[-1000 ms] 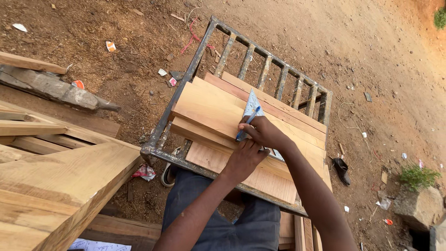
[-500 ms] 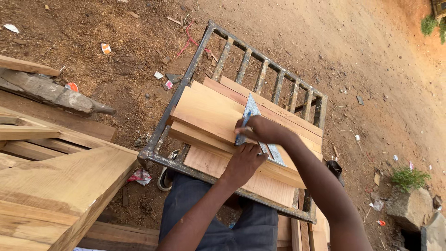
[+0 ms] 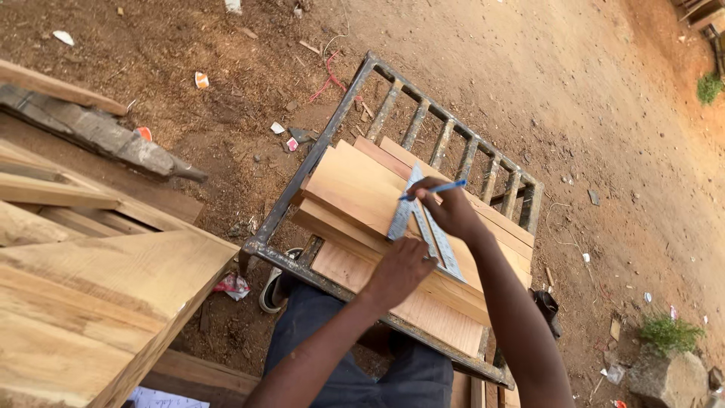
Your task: The person uses a speed square, a combination square, a tape measure, and a pen to mark lines on several pieces of wood while sitting at a metal workbench.
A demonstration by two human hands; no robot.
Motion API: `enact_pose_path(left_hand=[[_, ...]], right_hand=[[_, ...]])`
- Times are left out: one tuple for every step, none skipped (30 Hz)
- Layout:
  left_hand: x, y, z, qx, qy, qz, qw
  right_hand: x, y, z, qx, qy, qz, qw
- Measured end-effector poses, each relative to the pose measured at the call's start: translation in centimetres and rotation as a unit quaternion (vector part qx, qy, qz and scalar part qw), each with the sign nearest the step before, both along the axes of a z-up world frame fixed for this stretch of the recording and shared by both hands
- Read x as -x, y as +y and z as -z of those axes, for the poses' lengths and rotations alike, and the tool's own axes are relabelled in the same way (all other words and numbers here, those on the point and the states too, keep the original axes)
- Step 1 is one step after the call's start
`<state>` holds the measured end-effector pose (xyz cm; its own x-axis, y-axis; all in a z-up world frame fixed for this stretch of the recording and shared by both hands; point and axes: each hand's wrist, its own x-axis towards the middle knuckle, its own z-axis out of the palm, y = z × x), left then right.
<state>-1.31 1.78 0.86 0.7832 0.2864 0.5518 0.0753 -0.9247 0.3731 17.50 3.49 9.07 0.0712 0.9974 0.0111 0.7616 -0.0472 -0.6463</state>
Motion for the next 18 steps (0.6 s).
enact_pose_path(left_hand=[[0.4,0.7,0.1,0.004,0.009,-0.001,1.000],[0.9,1.4,0.1,0.007,0.019,0.000,1.000],[1.3,2.0,0.1,0.010,0.028,0.001,1.000],[1.8,2.5,0.0,0.011,0.021,-0.001,1.000],[2.2,2.8,-0.1,0.012,0.013,-0.004,1.000],[2.5,3.0,-0.3,0.013,0.004,-0.008,1.000],[2.6,3.1,-0.4,0.017,0.007,-0.009,1.000],[2.6,3.1,-0.5,0.022,0.009,-0.011,1.000],[2.5,3.3,-0.5,0.027,0.011,-0.013,0.999],[2.5,3.3,-0.4,0.026,0.010,-0.014,1.000],[2.5,3.3,-0.3,0.026,0.008,-0.014,1.000],[2.4,3.3,-0.1,0.026,0.007,-0.015,1.000],[2.4,3.3,0.0,0.026,0.002,-0.018,1.000],[2.3,3.3,0.2,0.025,-0.002,-0.020,0.999],[2.2,3.3,0.3,0.025,-0.007,-0.023,0.999],[2.2,3.2,0.4,0.030,-0.007,-0.022,0.999],[2.1,3.2,0.5,0.035,-0.007,-0.020,0.999],[2.0,3.2,0.7,0.039,-0.007,-0.019,0.999]], right_hand=[[0.5,-0.2,0.3,0.002,0.031,-0.005,1.000],[1.0,-0.2,0.5,0.007,0.049,-0.008,0.999],[1.4,-0.2,0.7,0.013,0.066,-0.010,0.998],[1.9,0.0,0.9,0.017,0.084,-0.012,0.996],[2.3,0.2,1.0,0.017,0.092,-0.021,0.995],[2.7,0.6,1.1,0.017,0.100,-0.031,0.994],[3.1,0.9,1.1,0.017,0.107,-0.041,0.993],[3.4,1.2,1.1,0.024,0.094,-0.041,0.994],[3.7,1.5,1.1,0.031,0.081,-0.041,0.995],[3.9,1.5,1.1,0.039,0.069,-0.040,0.996],[4.0,1.7,1.1,0.041,0.069,-0.042,0.996],[4.2,1.7,1.1,0.044,0.070,-0.044,0.996],[4.3,1.8,1.1,0.047,0.070,-0.046,0.995],[4.5,1.9,1.1,0.050,0.068,-0.049,0.995],[4.6,2.0,1.1,0.053,0.066,-0.051,0.995],[4.7,2.2,1.0,0.055,0.063,-0.054,0.995],[4.8,2.4,0.9,0.057,0.049,-0.064,0.995],[4.9,2.6,0.7,0.058,0.035,-0.072,0.995]])
